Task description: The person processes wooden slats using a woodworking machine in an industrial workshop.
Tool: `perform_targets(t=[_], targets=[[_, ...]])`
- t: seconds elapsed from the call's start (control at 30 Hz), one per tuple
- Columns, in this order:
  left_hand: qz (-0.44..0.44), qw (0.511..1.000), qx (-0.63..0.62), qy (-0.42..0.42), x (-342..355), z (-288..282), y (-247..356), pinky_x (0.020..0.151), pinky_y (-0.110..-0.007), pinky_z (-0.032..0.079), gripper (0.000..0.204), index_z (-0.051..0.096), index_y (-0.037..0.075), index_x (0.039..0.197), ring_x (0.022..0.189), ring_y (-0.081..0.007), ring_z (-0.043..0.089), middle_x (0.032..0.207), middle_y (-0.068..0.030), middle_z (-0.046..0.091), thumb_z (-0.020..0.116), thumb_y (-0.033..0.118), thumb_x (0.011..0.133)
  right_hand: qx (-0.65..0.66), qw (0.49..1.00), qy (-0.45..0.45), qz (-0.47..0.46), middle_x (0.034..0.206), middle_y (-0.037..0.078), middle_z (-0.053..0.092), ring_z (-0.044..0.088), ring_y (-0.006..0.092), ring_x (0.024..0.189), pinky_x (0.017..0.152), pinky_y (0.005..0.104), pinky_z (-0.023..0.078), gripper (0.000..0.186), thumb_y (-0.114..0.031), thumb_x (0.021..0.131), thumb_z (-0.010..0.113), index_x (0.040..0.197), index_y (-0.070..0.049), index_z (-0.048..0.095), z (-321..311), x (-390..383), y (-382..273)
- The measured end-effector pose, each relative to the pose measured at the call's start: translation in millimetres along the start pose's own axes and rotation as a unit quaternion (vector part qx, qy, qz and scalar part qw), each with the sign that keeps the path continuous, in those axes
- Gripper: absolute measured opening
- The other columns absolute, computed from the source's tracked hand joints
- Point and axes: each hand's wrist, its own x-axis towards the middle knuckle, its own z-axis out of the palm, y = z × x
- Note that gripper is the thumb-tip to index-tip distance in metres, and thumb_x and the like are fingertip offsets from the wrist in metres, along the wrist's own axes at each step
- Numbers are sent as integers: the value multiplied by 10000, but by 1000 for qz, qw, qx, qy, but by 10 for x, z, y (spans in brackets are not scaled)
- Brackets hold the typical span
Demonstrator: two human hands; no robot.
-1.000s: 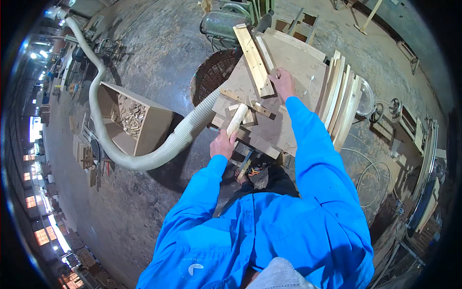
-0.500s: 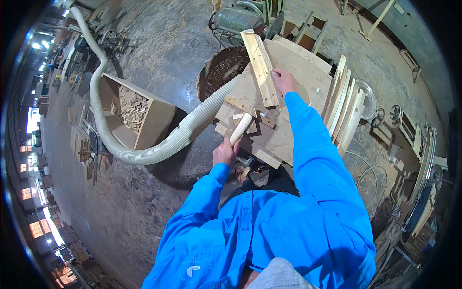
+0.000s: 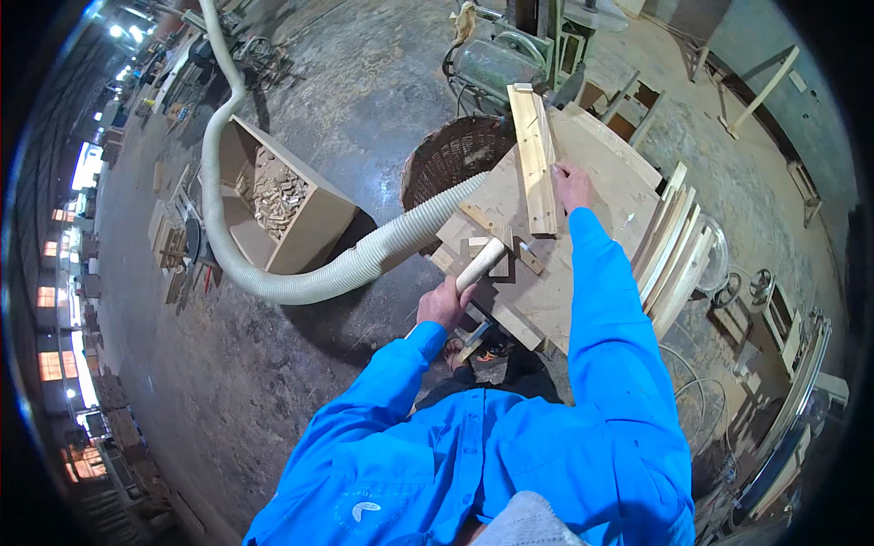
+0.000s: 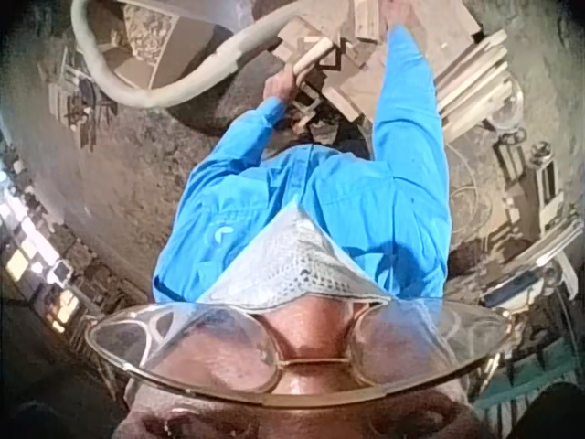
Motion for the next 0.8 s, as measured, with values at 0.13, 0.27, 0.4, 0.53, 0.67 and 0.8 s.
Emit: perform_targets(t=[0.13,0.27,0.4,0.53,0.67,0.8], targets=[[-19,1000,12,-15,160,3,141,735,-589,573,549,554,24,1060,852,-488,720,922,-266,734,534,572,1061,-11,1000,4,-8,1068,169,788,757,370,983,863,476,592,288,-379,969,718,1152,-181,820,-79,170,58],[-30,999,8,-19,221,32,195,749,-597,568,555,553,29,1078,866,-503,715,922,-269,733,529,584,1058,-11,1000,9,-12,1068,180,782,754,382,985,873,483,593,276,-355,972,701,1148,-180,821,-35,249,84],[-21,1000,9,-7,300,152,231,740,-621,559,519,543,48,1088,877,-511,710,923,-281,729,562,565,1050,-11,1000,13,-19,1119,191,774,746,369,1028,910,466,580,333,-362,976,688,1177,-120,800,-89,421,290],[-26,1000,16,-8,312,146,228,755,-625,559,528,547,44,1109,894,-520,710,960,-290,728,561,568,1051,-50,997,58,-30,1051,228,764,731,427,998,912,514,578,279,-299,976,656,1086,-106,824,-176,378,317],[-29,999,36,9,242,120,108,764,-595,570,533,581,36,1082,877,-491,724,962,-270,740,573,567,1043,-26,997,67,-2,1032,240,760,728,426,998,898,518,575,324,-327,970,688,1067,-33,786,-256,16,-40],[-21,999,29,2,133,91,140,759,-591,567,523,585,34,1060,857,-480,726,932,-266,741,584,557,1040,-7,996,76,-47,1073,221,757,720,417,1009,896,514,569,321,-303,961,716,1120,-27,757,-364,-413,-60]])
